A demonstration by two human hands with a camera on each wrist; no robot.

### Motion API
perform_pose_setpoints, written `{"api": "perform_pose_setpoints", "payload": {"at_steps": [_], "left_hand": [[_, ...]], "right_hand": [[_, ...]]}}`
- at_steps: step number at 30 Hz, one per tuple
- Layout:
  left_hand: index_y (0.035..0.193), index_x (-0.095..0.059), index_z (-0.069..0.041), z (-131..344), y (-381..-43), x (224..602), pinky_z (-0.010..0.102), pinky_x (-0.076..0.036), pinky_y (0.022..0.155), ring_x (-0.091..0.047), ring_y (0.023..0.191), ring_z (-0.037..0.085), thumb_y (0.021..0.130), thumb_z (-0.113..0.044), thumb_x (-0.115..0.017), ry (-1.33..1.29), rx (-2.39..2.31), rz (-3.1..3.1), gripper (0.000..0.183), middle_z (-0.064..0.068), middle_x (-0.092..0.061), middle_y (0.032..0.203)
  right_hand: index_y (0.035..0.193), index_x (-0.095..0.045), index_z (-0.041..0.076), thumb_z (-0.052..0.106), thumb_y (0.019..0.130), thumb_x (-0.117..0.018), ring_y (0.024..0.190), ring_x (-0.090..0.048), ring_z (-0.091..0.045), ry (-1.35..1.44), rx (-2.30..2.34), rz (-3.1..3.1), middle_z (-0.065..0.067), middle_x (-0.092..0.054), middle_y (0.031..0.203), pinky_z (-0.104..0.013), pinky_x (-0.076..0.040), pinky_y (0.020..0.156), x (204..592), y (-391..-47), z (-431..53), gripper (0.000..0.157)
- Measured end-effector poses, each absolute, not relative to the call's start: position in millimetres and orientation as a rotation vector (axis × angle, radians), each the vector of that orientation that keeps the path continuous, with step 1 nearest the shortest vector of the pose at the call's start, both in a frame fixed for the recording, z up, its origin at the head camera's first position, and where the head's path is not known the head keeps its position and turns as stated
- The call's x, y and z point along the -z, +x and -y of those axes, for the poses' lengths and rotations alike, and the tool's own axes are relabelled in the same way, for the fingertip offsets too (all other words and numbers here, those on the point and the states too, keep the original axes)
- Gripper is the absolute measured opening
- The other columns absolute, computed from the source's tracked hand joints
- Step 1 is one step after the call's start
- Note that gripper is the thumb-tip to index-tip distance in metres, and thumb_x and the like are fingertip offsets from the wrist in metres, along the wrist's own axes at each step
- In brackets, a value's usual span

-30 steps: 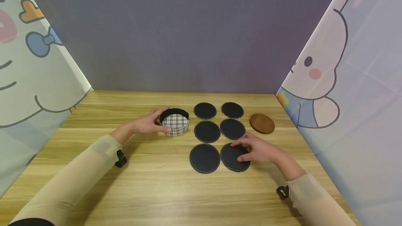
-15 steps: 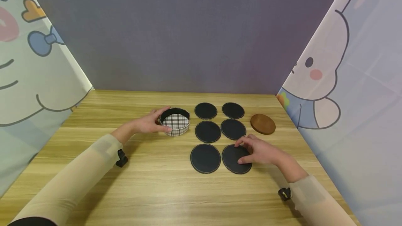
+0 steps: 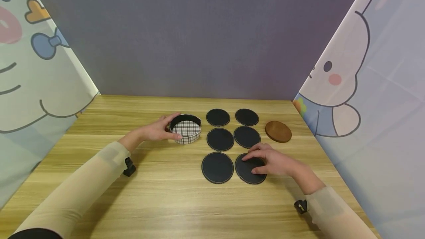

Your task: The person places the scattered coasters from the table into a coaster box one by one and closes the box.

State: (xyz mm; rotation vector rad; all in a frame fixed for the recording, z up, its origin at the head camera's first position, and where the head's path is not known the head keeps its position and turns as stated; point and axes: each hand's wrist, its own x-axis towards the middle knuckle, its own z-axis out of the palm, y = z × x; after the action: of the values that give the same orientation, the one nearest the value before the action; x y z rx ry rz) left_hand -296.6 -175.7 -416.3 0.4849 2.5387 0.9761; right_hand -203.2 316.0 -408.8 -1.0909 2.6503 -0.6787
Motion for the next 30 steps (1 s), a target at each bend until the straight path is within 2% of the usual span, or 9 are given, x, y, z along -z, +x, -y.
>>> {"api": "perform_pose_setpoints", "payload": {"at_steps": [3, 6, 9, 15, 26, 30], "left_hand": [[0.178, -0.008, -0.034, 175.9, -296.8, 416.7, 0.080, -0.020, 0.125, -0.014, 0.165, 0.055, 0.090, -0.067, -0.084, 0.483, -0.977, -2.537, 0.121, 0.031, -0.005, 0.179], [0.178, -0.008, -0.034, 175.8, -297.5, 417.6, 0.079, -0.023, 0.125, -0.022, 0.162, 0.053, 0.090, -0.066, -0.084, 0.487, -0.986, -2.538, 0.121, 0.030, -0.011, 0.176], [0.178, -0.008, -0.034, 175.6, -297.6, 418.0, 0.079, -0.024, 0.125, -0.023, 0.161, 0.052, 0.090, -0.066, -0.084, 0.491, -0.993, -2.538, 0.120, 0.030, -0.012, 0.175], [0.178, -0.008, -0.035, 175.0, -296.9, 417.5, 0.080, -0.021, 0.125, -0.015, 0.165, 0.054, 0.090, -0.066, -0.084, 0.480, -0.996, -2.534, 0.120, 0.031, -0.005, 0.178], [0.178, -0.007, -0.035, 174.9, -295.3, 415.5, 0.083, -0.014, 0.125, 0.001, 0.168, 0.053, 0.090, -0.065, -0.084, 0.477, -0.995, -2.526, 0.121, 0.032, 0.006, 0.180], [0.178, -0.008, -0.034, 174.8, -295.2, 415.7, 0.082, -0.015, 0.125, -0.003, 0.167, 0.054, 0.090, -0.065, -0.085, 0.474, -0.999, -2.528, 0.121, 0.032, 0.003, 0.180]], "right_hand": [[0.137, -0.075, 0.029, 0.038, 0.091, -0.092, 0.135, -0.050, -0.044, -1.068, 0.654, -2.625, -0.014, -0.059, 0.147, -0.049, -0.048, 0.103, 406.6, -201.2, -316.7, 0.050], [0.144, -0.070, 0.029, 0.042, 0.085, -0.096, 0.141, -0.044, -0.050, -1.041, 0.626, -2.591, -0.017, -0.053, 0.154, -0.059, -0.047, 0.104, 404.8, -199.0, -318.9, 0.066], [0.150, -0.064, 0.029, 0.042, 0.079, -0.099, 0.144, -0.039, -0.055, -1.025, 0.599, -2.563, -0.020, -0.047, 0.160, -0.066, -0.045, 0.105, 404.7, -197.3, -320.9, 0.080], [0.152, -0.061, 0.033, 0.040, 0.077, -0.098, 0.148, -0.038, -0.054, -1.009, 0.566, -2.575, -0.018, -0.046, 0.161, -0.071, -0.043, 0.106, 407.7, -195.8, -321.9, 0.085], [0.146, -0.063, 0.034, 0.038, 0.073, -0.100, 0.142, -0.045, -0.045, -1.013, 0.572, -2.646, -0.009, -0.051, 0.152, -0.062, -0.047, 0.105, 412.5, -192.9, -317.7, 0.082], [0.146, -0.063, 0.034, 0.037, 0.072, -0.101, 0.139, -0.047, -0.040, -1.015, 0.560, -2.671, -0.007, -0.052, 0.149, -0.058, -0.048, 0.104, 413.2, -192.8, -316.6, 0.083]]}}
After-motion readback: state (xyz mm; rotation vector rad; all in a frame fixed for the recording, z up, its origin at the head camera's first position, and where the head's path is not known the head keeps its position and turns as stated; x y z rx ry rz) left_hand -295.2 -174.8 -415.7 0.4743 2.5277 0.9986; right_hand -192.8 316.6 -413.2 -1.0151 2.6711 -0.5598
